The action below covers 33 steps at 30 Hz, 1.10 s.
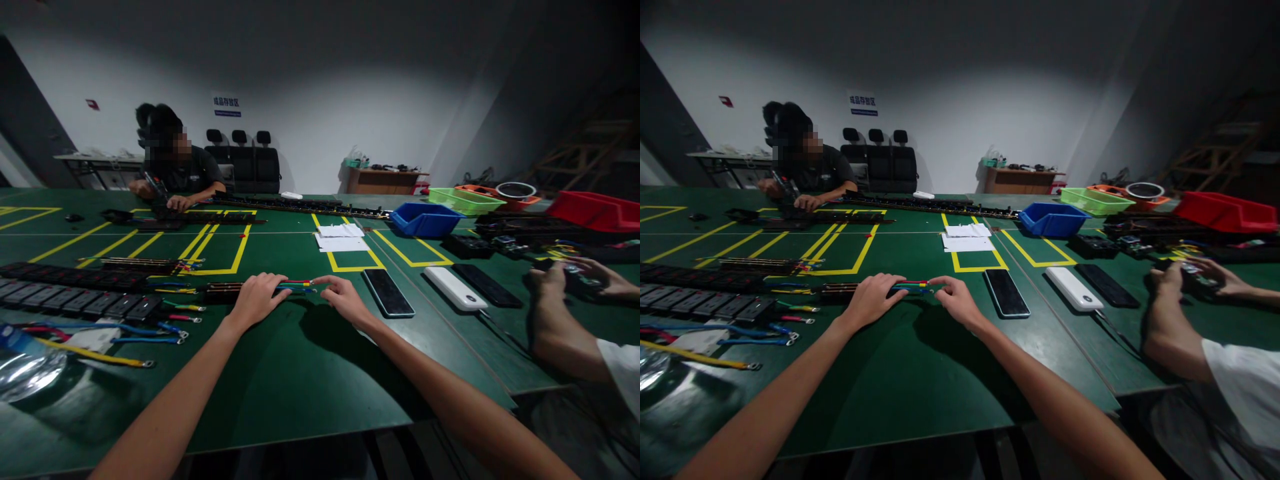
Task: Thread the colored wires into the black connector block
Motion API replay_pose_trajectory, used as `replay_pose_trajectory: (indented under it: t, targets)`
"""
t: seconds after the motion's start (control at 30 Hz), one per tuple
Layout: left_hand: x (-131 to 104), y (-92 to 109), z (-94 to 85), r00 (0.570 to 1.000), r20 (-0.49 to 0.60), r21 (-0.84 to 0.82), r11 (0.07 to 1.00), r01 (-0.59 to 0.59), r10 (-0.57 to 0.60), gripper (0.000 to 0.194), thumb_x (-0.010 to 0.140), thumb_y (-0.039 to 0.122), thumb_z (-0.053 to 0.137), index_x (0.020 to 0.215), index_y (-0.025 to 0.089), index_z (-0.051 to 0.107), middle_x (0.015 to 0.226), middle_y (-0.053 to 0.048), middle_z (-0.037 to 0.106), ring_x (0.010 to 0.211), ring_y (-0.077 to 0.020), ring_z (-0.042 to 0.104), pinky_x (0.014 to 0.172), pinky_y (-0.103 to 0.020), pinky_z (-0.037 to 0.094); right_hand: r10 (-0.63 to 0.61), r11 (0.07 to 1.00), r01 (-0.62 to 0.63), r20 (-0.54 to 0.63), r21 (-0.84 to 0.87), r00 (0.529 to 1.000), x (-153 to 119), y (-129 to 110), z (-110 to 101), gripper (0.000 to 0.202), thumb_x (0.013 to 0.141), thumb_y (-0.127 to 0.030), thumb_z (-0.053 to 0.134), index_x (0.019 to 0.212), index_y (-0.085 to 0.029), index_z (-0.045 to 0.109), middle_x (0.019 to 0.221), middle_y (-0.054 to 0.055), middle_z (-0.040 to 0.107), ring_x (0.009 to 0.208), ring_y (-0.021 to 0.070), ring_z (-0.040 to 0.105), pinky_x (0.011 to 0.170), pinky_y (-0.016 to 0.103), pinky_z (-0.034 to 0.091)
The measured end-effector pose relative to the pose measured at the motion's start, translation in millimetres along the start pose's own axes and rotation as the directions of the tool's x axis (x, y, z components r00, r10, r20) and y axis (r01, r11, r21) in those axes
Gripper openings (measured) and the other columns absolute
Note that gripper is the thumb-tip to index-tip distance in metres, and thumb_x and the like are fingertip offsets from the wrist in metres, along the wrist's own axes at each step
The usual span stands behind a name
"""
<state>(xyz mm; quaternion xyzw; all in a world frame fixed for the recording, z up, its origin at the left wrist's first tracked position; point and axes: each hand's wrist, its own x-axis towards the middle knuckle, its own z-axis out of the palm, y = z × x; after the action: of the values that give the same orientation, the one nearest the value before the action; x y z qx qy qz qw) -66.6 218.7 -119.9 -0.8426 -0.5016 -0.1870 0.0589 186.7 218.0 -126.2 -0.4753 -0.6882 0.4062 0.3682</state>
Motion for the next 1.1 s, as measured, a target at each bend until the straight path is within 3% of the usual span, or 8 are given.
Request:
replay_pose_trajectory:
  t: [0.1, 0.3, 0.5, 0.63, 0.77, 0.9, 1.0, 1.1]
  targets:
    - [0, -1, 1.2, 1.000, 0.000, 0.003, 1.000, -0.001, 0.001, 0.041, 0.104, 0.051, 0.045, 0.126, 0.022, 0.064, 0.116, -0.007, 0.072, 0.103, -0.0248, 0.064, 0.085, -0.038, 0.047, -0.033, 0.997, 0.032, -0.001, -0.068, 0.999, -1, -1, -1, 0.045, 0.081, -0.020, 0.050, 0.120, -0.012, 0.070, 0.056, -0.006, 0.048, 0.050, 0.0111, 0.040, 0.051, 0.024, 0.028]
    - [0, -1, 1.0, 1.000, -0.006, -0.002, 1.000, -0.001, 0.001, 0.042, 0.104, 0.052, 0.045, 0.125, 0.021, 0.065, 0.117, -0.007, 0.072, 0.103, -0.0251, 0.064, 0.085, -0.038, 0.047, -0.048, 0.847, 0.099, 0.111, -0.522, 0.993, -6, -2, 4, 0.051, 0.079, -0.014, 0.057, 0.128, -0.021, 0.070, 0.065, -0.002, 0.064, 0.061, 0.0138, 0.054, 0.058, 0.026, 0.027]
    - [0, 1, -1.4, 1.000, -0.003, -0.005, 1.000, 0.007, -0.007, 0.040, 0.103, 0.050, 0.047, 0.125, 0.022, 0.065, 0.116, -0.007, 0.072, 0.102, -0.0250, 0.064, 0.086, -0.039, 0.047, 0.003, 0.987, 0.005, 0.048, -0.162, 0.999, 0, 1, 2, 0.043, 0.079, -0.017, 0.052, 0.117, -0.012, 0.071, 0.055, -0.005, 0.050, 0.050, 0.0114, 0.043, 0.052, 0.024, 0.028]
    - [0, 0, 0.2, 1.000, -0.011, -0.001, 1.000, -0.001, 0.001, 0.040, 0.103, 0.050, 0.046, 0.124, 0.022, 0.065, 0.115, -0.007, 0.072, 0.102, -0.0250, 0.064, 0.085, -0.038, 0.047, 0.014, 1.000, -0.015, 0.021, 0.025, 1.000, 3, 2, -1, 0.045, 0.080, -0.021, 0.051, 0.120, -0.012, 0.070, 0.054, -0.007, 0.044, 0.048, 0.0104, 0.037, 0.049, 0.023, 0.026]
    - [0, -2, 2.5, 1.000, -0.018, 0.016, 1.000, -0.010, 0.011, 0.040, 0.103, 0.051, 0.046, 0.124, 0.022, 0.065, 0.116, -0.007, 0.072, 0.102, -0.0254, 0.064, 0.085, -0.038, 0.047, -0.047, 0.971, 0.054, 0.035, -0.231, 0.998, 0, 2, 0, 0.043, 0.080, -0.017, 0.051, 0.117, -0.014, 0.072, 0.055, -0.005, 0.051, 0.050, 0.0115, 0.043, 0.053, 0.024, 0.028]
    - [-1, -1, 1.6, 1.000, -0.023, 0.014, 1.000, -0.013, 0.013, 0.040, 0.103, 0.051, 0.047, 0.124, 0.022, 0.065, 0.117, -0.007, 0.072, 0.102, -0.0252, 0.064, 0.085, -0.038, 0.047, -0.080, 0.816, 0.134, 0.120, -0.563, 0.990, -8, -2, 3, 0.049, 0.082, -0.016, 0.055, 0.129, -0.022, 0.069, 0.067, -0.001, 0.066, 0.063, 0.0148, 0.057, 0.058, 0.026, 0.028]
    - [-1, 0, 0.0, 1.000, -0.014, 0.007, 1.000, -0.007, 0.007, 0.040, 0.103, 0.051, 0.047, 0.124, 0.023, 0.065, 0.117, -0.007, 0.072, 0.102, -0.0249, 0.064, 0.086, -0.038, 0.048, -0.052, 0.765, 0.120, 0.125, -0.633, 0.991, -9, -5, 4, 0.053, 0.084, -0.018, 0.055, 0.136, -0.024, 0.065, 0.071, 0.000, 0.069, 0.067, 0.0164, 0.060, 0.059, 0.026, 0.028]
    - [-1, 0, -0.5, 1.000, -0.013, 0.011, 1.000, -0.001, 0.002, 0.041, 0.102, 0.052, 0.047, 0.125, 0.022, 0.065, 0.117, -0.008, 0.072, 0.102, -0.0250, 0.064, 0.086, -0.038, 0.048, -0.040, 0.833, 0.100, 0.122, -0.544, 0.992, -6, -4, 3, 0.052, 0.081, -0.016, 0.055, 0.132, -0.021, 0.067, 0.067, -0.001, 0.065, 0.063, 0.0150, 0.056, 0.058, 0.025, 0.029]
